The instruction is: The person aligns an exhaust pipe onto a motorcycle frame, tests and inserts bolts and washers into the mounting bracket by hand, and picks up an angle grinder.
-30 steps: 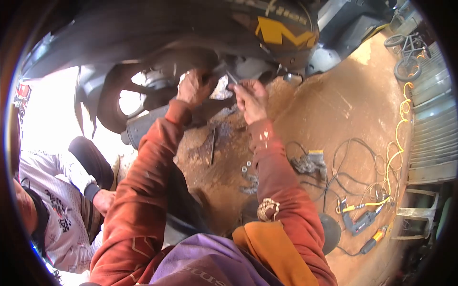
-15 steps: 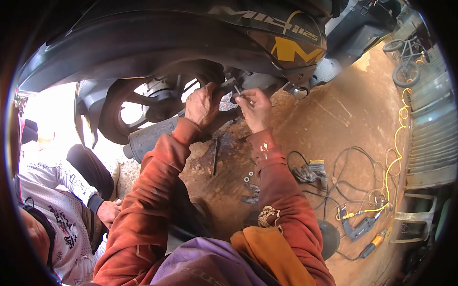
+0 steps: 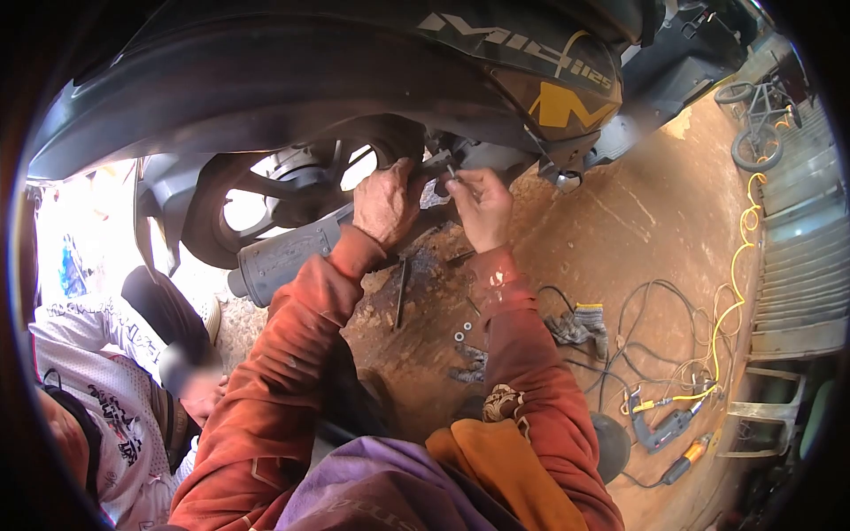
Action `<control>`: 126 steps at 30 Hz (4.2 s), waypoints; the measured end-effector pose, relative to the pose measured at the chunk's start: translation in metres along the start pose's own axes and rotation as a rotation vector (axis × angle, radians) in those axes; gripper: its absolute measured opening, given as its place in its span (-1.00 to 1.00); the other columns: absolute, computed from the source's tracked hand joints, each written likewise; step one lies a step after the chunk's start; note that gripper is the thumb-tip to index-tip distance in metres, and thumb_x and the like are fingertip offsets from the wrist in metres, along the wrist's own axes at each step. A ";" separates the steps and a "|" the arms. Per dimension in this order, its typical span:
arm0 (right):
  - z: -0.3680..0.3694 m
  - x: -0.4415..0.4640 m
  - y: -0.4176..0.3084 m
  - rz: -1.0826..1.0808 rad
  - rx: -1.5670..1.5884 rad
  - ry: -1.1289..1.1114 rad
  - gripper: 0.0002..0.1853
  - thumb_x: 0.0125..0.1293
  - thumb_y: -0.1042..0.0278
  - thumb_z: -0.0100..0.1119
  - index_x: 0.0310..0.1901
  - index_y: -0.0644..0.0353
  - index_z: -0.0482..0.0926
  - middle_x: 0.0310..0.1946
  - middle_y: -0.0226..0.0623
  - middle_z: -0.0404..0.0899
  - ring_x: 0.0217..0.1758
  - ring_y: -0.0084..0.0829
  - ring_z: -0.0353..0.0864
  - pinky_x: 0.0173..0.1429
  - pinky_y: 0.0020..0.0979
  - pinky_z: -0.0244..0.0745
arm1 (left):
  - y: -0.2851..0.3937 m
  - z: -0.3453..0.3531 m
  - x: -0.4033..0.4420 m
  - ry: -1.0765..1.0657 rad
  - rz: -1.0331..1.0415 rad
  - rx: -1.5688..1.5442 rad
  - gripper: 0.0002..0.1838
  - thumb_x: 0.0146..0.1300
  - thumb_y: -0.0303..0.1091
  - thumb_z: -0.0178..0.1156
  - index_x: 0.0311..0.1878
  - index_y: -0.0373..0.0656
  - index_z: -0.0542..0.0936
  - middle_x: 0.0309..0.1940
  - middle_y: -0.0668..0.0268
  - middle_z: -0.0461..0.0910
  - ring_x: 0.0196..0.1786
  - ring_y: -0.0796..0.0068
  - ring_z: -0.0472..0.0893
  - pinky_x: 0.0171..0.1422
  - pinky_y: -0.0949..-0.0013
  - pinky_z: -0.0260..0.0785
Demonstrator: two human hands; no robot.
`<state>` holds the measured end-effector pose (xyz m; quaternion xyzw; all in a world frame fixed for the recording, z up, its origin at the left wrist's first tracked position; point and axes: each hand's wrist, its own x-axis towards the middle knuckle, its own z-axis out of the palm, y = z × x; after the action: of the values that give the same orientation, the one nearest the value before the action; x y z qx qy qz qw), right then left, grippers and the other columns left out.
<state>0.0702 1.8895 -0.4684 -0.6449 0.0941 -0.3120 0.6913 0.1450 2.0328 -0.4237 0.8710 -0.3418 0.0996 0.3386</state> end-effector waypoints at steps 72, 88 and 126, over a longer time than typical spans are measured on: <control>0.033 0.017 -0.025 0.089 -0.266 0.220 -0.87 0.31 0.48 0.22 -0.26 0.41 0.57 -0.57 -0.28 0.59 -0.58 -0.56 0.57 -0.52 -0.54 0.45 | -0.011 0.019 0.066 0.104 -0.443 -0.307 -0.69 0.15 -0.24 0.22 -0.13 -0.26 0.63 -0.16 -0.01 0.67 -0.04 -0.02 0.64 0.09 0.11 0.49; 0.026 0.015 -0.020 -0.131 -0.652 0.171 -0.85 0.23 0.39 0.22 -0.26 0.29 0.61 -0.44 0.03 0.64 -0.33 0.01 0.65 -0.20 -0.18 0.50 | -0.026 0.042 0.093 0.019 -0.529 -0.185 -0.56 0.18 -0.08 0.20 -0.15 -0.36 0.63 -0.11 -0.15 0.63 0.03 -0.06 0.62 0.11 0.10 0.50; 0.025 0.017 -0.007 -0.126 -0.635 0.136 -0.88 0.22 0.41 0.11 -0.20 0.15 0.55 -0.43 0.07 0.62 -0.32 0.12 0.62 -0.23 0.02 0.50 | -0.065 0.057 0.096 0.032 -0.039 0.256 -0.72 0.26 -0.28 0.09 -0.03 -0.10 0.66 -0.10 0.12 0.67 -0.01 0.13 0.65 0.03 0.23 0.50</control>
<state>0.0950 1.9013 -0.4537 -0.8105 0.1927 -0.3514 0.4272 0.2558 1.9795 -0.4617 0.9119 -0.3038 0.1496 0.2318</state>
